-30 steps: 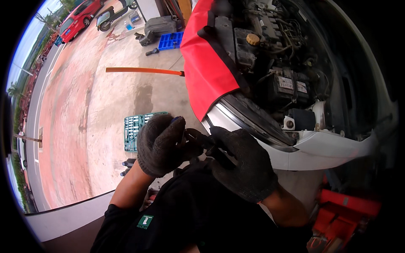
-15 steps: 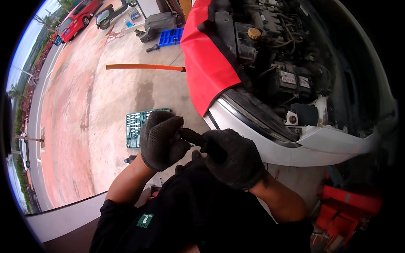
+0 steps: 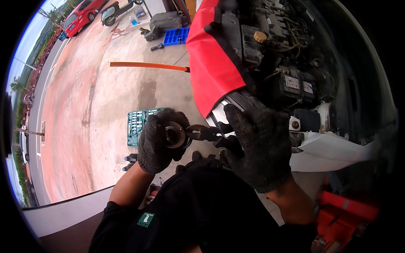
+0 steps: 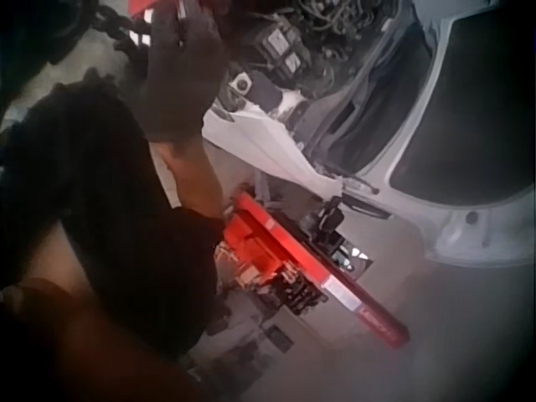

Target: The person uses pliers to work on a small circular mechanical component, then places it into a tool chest drawer and retrieves another similar part.

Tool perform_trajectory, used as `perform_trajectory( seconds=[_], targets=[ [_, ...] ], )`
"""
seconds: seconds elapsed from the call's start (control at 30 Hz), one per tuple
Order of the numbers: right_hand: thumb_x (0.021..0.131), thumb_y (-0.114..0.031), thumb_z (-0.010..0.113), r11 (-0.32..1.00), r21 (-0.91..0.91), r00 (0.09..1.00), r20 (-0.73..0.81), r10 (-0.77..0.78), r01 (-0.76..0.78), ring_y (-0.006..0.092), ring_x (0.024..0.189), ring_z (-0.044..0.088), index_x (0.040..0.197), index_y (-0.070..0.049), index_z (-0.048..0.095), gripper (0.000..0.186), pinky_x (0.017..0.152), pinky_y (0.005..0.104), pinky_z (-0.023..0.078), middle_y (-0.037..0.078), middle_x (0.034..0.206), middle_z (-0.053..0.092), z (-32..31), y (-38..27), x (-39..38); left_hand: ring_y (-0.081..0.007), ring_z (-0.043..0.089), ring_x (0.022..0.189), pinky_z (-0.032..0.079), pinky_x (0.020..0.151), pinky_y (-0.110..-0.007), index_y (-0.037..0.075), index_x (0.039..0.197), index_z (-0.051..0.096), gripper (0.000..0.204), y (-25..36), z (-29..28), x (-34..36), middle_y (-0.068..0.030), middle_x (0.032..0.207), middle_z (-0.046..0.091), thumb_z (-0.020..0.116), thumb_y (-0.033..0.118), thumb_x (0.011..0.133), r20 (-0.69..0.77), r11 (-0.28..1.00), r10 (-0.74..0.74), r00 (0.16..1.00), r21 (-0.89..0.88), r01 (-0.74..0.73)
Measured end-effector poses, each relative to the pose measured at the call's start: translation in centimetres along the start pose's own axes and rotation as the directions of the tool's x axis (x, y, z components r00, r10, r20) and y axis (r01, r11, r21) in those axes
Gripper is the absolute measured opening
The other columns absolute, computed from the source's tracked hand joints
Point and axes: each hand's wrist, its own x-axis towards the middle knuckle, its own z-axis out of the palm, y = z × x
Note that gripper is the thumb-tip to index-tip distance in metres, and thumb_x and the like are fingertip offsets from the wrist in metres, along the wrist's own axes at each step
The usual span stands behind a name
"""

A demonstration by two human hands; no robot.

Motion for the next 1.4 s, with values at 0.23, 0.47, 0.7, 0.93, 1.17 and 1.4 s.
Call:
perform_trajectory(
  seconds=[0.23, 0.47, 0.7, 0.93, 1.17, 1.4],
  targets=[
    [0.058, -0.024, 0.086, 0.974, -0.202, 0.995, 0.031, -0.099, 0.104, 0.0326, 0.105, 0.056, 0.135, -0.011, 0.061, 0.082, 0.091, 0.0481, 0.047, 0.012, 0.116, 0.057, -1.6, -0.3, 1.8, -0.0320, 0.067, 0.075, 0.054, 0.060, -0.038, -0.001, 0.107, 0.056, 0.029, 0.0, -1.2, 0.4, -0.0185, 0.093, 0.063, 0.066, -0.003, 0.080, 0.161, 0.860, 0.366, 0.916, 0.318, -0.400],
    [0.056, -0.032, 0.085, 0.943, -0.204, 0.960, -0.043, -0.275, 0.261, 0.0330, 0.100, 0.057, 0.128, -0.009, 0.062, 0.079, 0.084, 0.0492, 0.050, 0.013, 0.112, 0.056, -0.9, 0.6, 2.9, -0.0324, 0.065, 0.069, 0.054, 0.058, -0.040, -0.005, 0.107, 0.055, 0.028, -1.2, -1.6, 0.6, -0.0184, 0.088, 0.062, 0.064, -0.001, 0.081, 0.176, 0.731, 0.557, 0.811, 0.360, -0.580],
    [0.064, 0.002, 0.076, 0.992, -0.027, 0.992, 0.048, -0.119, 0.120, 0.0288, 0.087, 0.062, 0.124, -0.008, 0.062, 0.062, 0.069, 0.0416, 0.052, 0.009, 0.096, 0.060, 0.4, -0.1, 1.7, -0.0278, 0.067, 0.069, 0.053, 0.059, -0.035, 0.005, 0.091, 0.061, 0.023, -0.9, 0.6, -0.2, -0.0115, 0.090, 0.068, 0.080, 0.001, 0.078, -0.097, 0.750, 0.450, 0.888, 0.580, -0.317],
    [0.061, -0.010, 0.078, 0.990, 0.138, 1.000, -0.030, -0.010, 0.014, 0.0341, 0.089, 0.063, 0.114, -0.008, 0.061, 0.056, 0.075, 0.0470, 0.052, 0.010, 0.097, 0.062, 3.1, -0.3, 0.2, -0.0283, 0.067, 0.074, 0.053, 0.061, -0.035, 0.004, 0.094, 0.061, 0.026, -3.4, 1.5, 0.6, -0.0129, 0.091, 0.069, 0.080, -0.001, 0.077, -0.060, 0.663, 0.606, 0.793, 0.590, -0.461],
    [0.065, -0.001, 0.075, 0.917, 0.387, 0.992, -0.047, 0.120, -0.093, 0.0337, 0.087, 0.065, 0.115, -0.008, 0.062, 0.052, 0.076, 0.0418, 0.053, 0.011, 0.098, 0.064, 4.5, -1.3, -0.6, -0.0267, 0.066, 0.085, 0.053, 0.067, -0.034, 0.005, 0.099, 0.060, 0.030, -3.5, 2.4, 1.0, -0.0131, 0.101, 0.067, 0.076, -0.009, 0.078, -0.097, 0.692, 0.623, 0.777, 0.532, -0.488],
    [0.068, -0.003, 0.075, 0.870, 0.475, 0.984, -0.040, 0.172, -0.133, 0.0326, 0.093, 0.064, 0.118, -0.006, 0.062, 0.051, 0.080, 0.0423, 0.052, 0.012, 0.099, 0.064, 5.0, -1.9, -0.8, -0.0325, 0.067, 0.075, 0.054, 0.061, -0.041, 0.002, 0.094, 0.064, 0.026, -2.7, 2.3, 1.5, -0.0144, 0.090, 0.068, 0.076, -0.005, 0.072, -0.107, 0.696, 0.621, 0.776, 0.532, -0.483]
  ],
)
